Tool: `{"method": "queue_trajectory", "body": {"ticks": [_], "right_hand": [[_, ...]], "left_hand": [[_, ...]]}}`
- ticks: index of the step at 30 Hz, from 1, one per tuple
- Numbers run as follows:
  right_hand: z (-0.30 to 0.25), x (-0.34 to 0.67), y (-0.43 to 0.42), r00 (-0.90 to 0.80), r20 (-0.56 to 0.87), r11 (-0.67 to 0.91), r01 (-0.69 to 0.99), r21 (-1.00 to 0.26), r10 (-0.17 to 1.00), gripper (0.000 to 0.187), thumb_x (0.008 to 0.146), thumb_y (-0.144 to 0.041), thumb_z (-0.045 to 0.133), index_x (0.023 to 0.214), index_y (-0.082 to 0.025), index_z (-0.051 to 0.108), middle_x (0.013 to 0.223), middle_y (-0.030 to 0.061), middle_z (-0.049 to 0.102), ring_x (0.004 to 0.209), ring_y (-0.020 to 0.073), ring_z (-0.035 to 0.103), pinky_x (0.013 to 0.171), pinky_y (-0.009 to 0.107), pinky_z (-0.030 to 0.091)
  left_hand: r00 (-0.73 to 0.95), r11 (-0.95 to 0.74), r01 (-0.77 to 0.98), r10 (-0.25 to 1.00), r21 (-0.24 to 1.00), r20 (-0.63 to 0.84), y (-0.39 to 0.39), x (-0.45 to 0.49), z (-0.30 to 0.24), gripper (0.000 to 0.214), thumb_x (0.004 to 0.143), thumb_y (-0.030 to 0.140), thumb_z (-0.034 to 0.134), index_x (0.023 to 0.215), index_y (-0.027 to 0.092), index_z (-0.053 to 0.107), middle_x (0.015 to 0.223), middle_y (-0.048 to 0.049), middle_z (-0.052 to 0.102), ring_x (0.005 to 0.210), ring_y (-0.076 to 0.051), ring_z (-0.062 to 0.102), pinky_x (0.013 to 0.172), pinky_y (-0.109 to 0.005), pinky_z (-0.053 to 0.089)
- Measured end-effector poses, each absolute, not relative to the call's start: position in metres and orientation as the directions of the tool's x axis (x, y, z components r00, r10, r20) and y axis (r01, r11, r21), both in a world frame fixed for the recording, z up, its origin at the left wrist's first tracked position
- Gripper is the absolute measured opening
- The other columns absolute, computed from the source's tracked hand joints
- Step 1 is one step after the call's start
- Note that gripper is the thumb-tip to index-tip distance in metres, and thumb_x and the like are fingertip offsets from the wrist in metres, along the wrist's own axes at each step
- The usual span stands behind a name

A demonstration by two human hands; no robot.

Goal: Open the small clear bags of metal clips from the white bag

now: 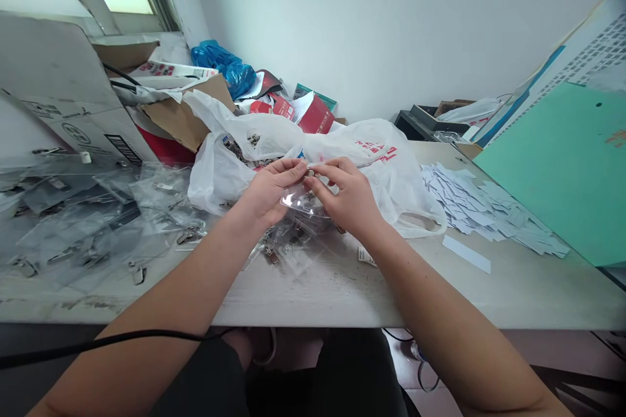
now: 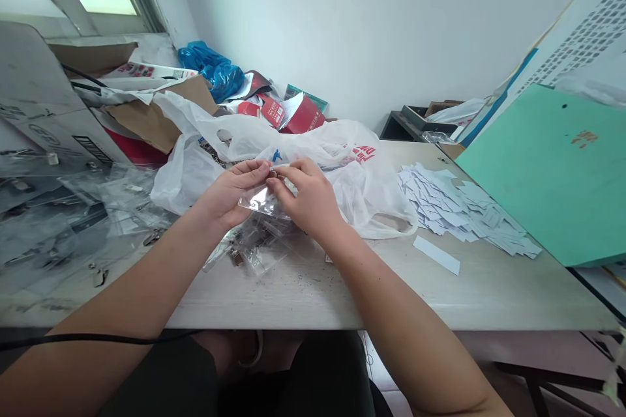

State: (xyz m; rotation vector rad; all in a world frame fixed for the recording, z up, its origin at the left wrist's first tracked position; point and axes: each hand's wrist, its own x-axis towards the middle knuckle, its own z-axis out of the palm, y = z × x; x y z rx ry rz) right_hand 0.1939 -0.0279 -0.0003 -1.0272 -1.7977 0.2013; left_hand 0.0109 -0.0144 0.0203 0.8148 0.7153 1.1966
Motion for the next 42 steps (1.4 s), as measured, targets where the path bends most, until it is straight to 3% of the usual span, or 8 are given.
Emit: {"method": "queue_trajectory", "body": {"ticks": [5,14,19,26,31,34,38,42], "right_hand": [[0.002,0.193,-0.03,-0.022,0.692,0.568,0.59,-0.573,0.721,0.017,0.104,-0.035,0.075,0.103,-0.026,0.089,0.105,0.0066,0.079,0.086,0.0186,0.072,0.081,0.035,0.059],[0.002,0.193,-0.028,0.111,0.788,0.583,0.612,-0.534,0.606,0.018,0.106,-0.031,0.072,0.095,-0.024,0.084,0.091,0.005,0.08,0.081,0.0193,0.071,0.08,0.035,0.062],[-0.001,0.195,-0.026,0.093,0.823,0.593,0.649,-0.477,0.56,0.02,0.107,-0.035,0.072,0.095,-0.025,0.085,0.094,0.0061,0.081,0.085,0.0208,0.074,0.083,0.037,0.064],[0.002,0.195,-0.031,0.036,0.83,0.671,0.569,-0.475,0.557,0.015,0.104,-0.031,0.074,0.095,-0.025,0.085,0.097,0.0063,0.081,0.085,0.0207,0.075,0.083,0.039,0.064],[0.003,0.195,-0.032,0.052,0.758,0.622,0.537,-0.571,0.651,0.014,0.102,-0.031,0.071,0.092,-0.024,0.078,0.093,0.0051,0.08,0.085,0.0214,0.072,0.084,0.04,0.061],[0.002,0.196,-0.031,0.051,0.728,0.589,0.55,-0.592,0.684,0.014,0.101,-0.033,0.069,0.11,-0.024,0.076,0.099,0.006,0.08,0.087,0.023,0.072,0.085,0.043,0.061],[0.001,0.196,-0.031,-0.063,0.764,0.642,0.589,-0.491,0.642,0.039,0.099,-0.028,0.07,0.138,-0.025,0.071,0.119,0.0095,0.081,0.103,0.0263,0.075,0.096,0.046,0.062],[0.002,0.196,-0.033,-0.118,0.78,0.664,0.612,-0.43,0.614,0.025,0.106,-0.029,0.066,0.127,-0.026,0.079,0.12,0.011,0.083,0.108,0.0265,0.078,0.098,0.044,0.063]], "left_hand": [[0.293,0.164,-0.517,0.956,0.84,-0.006,-0.021,0.014,0.026,0.027,0.081,0.024,0.102,0.093,0.014,0.08,0.089,-0.0035,0.079,0.083,-0.013,0.075,0.086,-0.028,0.063],[0.268,0.164,-0.522,0.963,0.837,-0.021,-0.037,0.021,0.033,0.039,0.086,0.002,0.083,0.121,0.015,0.072,0.119,-0.0127,0.084,0.117,-0.025,0.082,0.119,-0.046,0.061],[0.15,0.008,-0.451,0.987,0.892,0.066,-0.034,0.02,0.031,0.044,0.095,0.014,0.086,0.133,0.019,0.065,0.109,-0.0084,0.084,0.101,-0.023,0.085,0.102,-0.048,0.07],[0.111,-0.069,-0.291,0.988,0.954,0.105,-0.033,0.02,0.032,0.033,0.09,0.025,0.093,0.115,0.015,0.074,0.101,-0.0092,0.084,0.087,-0.021,0.082,0.075,-0.034,0.072],[0.074,-0.094,-0.178,0.991,0.979,0.109,-0.033,0.02,0.032,0.02,0.093,0.015,0.079,0.113,0.015,0.077,0.104,-0.0092,0.085,0.075,-0.017,0.079,0.069,-0.031,0.071],[0.064,-0.157,-0.063,0.985,0.986,0.16,-0.035,0.019,0.033,0.021,0.095,0.019,0.077,0.116,0.015,0.078,0.101,-0.0083,0.084,0.074,-0.017,0.079,0.069,-0.031,0.07],[0.048,-0.229,0.059,0.973,0.972,0.226,-0.036,0.018,0.03,0.025,0.095,0.026,0.078,0.119,0.018,0.079,0.097,-0.0059,0.083,0.076,-0.018,0.078,0.073,-0.033,0.07],[0.109,-0.304,0.177,0.951,0.936,0.288,-0.037,0.015,0.026,0.029,0.096,0.03,0.076,0.122,0.021,0.082,0.093,-0.0029,0.082,0.075,-0.018,0.076,0.075,-0.033,0.068]]}}
